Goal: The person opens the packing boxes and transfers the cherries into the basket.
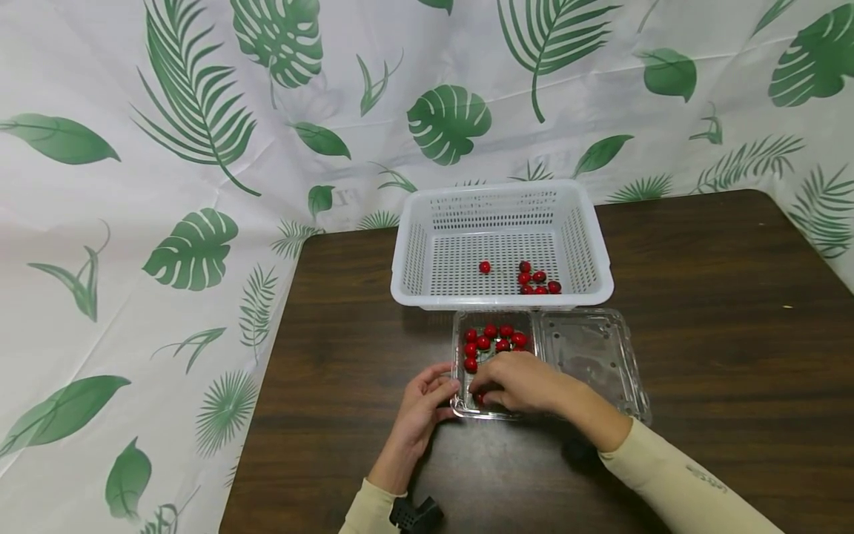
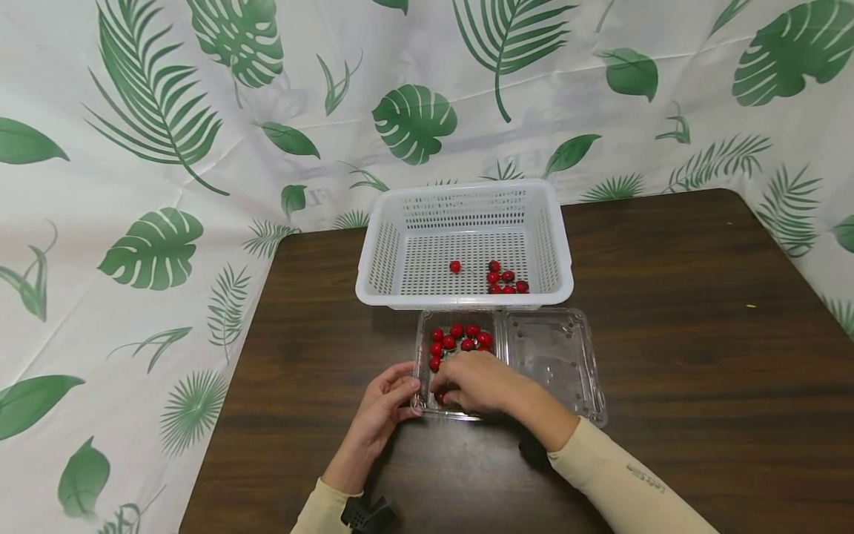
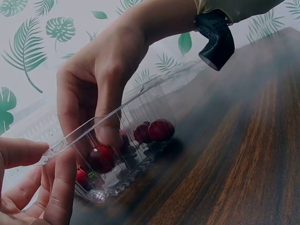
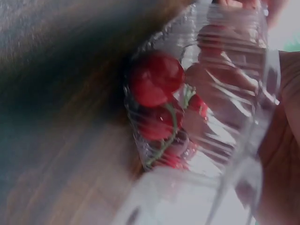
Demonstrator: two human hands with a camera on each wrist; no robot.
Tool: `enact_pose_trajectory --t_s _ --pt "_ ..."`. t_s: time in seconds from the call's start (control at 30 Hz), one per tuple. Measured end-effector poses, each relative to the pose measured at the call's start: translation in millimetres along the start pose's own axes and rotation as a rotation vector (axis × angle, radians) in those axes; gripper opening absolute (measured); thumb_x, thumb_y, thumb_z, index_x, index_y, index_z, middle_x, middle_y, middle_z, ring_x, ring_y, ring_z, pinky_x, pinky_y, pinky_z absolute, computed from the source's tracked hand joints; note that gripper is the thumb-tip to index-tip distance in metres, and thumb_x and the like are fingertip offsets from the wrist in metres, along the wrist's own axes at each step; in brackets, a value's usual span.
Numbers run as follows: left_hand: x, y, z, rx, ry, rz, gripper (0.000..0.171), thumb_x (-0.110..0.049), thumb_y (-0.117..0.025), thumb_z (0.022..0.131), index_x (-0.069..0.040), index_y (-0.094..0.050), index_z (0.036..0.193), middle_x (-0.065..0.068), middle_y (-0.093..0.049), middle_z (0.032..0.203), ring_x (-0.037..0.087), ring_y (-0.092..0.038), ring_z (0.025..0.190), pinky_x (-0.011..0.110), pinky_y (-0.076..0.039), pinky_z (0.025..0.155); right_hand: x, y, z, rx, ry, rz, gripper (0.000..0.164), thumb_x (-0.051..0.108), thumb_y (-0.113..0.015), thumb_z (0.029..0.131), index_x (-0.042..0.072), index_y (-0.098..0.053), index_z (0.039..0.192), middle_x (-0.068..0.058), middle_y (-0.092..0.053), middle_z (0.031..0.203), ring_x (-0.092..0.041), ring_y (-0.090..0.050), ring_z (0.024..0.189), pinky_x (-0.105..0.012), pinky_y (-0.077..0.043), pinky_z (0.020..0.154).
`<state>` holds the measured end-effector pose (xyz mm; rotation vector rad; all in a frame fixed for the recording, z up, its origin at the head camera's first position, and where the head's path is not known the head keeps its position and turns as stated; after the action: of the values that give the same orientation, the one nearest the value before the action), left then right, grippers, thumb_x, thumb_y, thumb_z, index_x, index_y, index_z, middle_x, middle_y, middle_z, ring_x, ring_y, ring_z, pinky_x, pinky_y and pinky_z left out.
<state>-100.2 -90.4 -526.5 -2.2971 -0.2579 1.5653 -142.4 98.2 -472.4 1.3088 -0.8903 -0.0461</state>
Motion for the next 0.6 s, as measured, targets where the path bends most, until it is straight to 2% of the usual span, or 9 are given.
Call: enact_pose_trajectory --t_s 0.27,0.43,0.6 --pt "-1.1 -0.6 -0.3 -0.003 0.003 0.002 0.043 -0.001 -0.065 0.09 0.009 -0.051 0.129 0.002 -0.06 0.087 0.011 -0.058 0.072 0.021 -0.054 0.053 -0.8 15.4 -3.9 -0.011 -0.065 0.054 0.022 0.018 -0.073 0.089 0.015 -0.074 0.111 0.009 -0.069 0.106 -0.013 -0.064 0.097 -0.039 -0.054 0.086" --pt "-1.0 -0.8 -0.4 -0.009 0.001 0.006 0.042 -0.001 -0.065 0.089 0.009 -0.052 0.128 0.002 -0.06 0.087 0.011 -0.058 0.072 0.021 -0.054 0.053 0.0 26.1 -6.7 -0.02 -0.073 0.081 0.023 0.016 -0.073 0.089 0.013 -0.074 0.112 0.006 -0.069 0.11 -0.018 -0.064 0.1 -0.041 -0.054 0.087" --pt "-1.3 -1.3 -0.8 -0.007 -0.003 0.001 0.043 -0.001 -0.065 0.089 0.009 -0.051 0.128 0.002 -0.06 0.087 0.012 -0.058 0.072 0.022 -0.054 0.053 0.4 38.6 -9.1 -0.045 -0.066 0.092 0.023 0.016 -0.072 0.09 0.015 -0.074 0.112 0.006 -0.068 0.111 -0.016 -0.064 0.096 -0.036 -0.055 0.083"
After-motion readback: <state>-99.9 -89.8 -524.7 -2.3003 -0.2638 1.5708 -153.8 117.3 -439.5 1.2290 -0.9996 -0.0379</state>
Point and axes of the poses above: each hand's wrist, its own z-axis towards the middle knuckle, its own y-axis out of the back of the hand, x = y × z, the point moved 2 cm from there along z, towards the middle knuckle
